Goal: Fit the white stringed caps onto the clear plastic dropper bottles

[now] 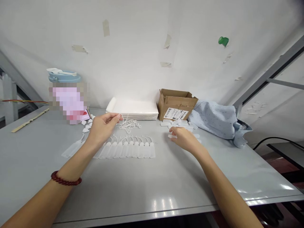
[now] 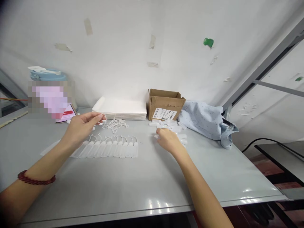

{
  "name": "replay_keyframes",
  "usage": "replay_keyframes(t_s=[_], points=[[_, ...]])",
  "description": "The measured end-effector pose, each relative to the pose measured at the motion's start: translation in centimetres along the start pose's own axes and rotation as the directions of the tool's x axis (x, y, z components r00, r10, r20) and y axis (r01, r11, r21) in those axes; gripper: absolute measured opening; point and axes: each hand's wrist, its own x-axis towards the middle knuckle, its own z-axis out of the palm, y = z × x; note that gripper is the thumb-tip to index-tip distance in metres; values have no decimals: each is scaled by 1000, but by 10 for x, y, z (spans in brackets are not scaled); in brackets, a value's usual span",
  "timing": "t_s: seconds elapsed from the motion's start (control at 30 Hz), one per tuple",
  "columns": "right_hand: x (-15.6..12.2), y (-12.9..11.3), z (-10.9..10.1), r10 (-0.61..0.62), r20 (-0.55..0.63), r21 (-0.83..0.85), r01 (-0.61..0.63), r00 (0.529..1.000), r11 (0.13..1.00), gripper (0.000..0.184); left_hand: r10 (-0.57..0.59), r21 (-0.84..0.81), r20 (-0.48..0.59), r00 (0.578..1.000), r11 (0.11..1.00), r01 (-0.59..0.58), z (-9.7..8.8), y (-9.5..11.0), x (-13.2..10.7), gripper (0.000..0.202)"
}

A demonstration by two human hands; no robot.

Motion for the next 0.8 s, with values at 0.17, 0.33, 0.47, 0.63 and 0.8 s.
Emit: replay_keyframes(t_s=[0.17,0.33,0.47,0.63,0.8], points=[[-1,-2,1,-21,-2,11,22,1000,1000,23,-11,-171,41,999,985,18,1,-2,-1,26],[-3,-24,14,-214,-275,215,276,937,937,24,-52,-410,334,941,891,195,11,0,-10,24],[-12,-47,29,-373,-505,271,553,778,788,24,-73,-441,544,836,823,358,24,6,-25,19],[-20,-62,35,-411,-555,267,623,723,735,25,-68,-485,661,748,721,494,30,10,-37,12],[-21,-64,36,-397,-591,251,627,703,737,25,-88,-452,750,656,656,604,30,9,-39,17]])
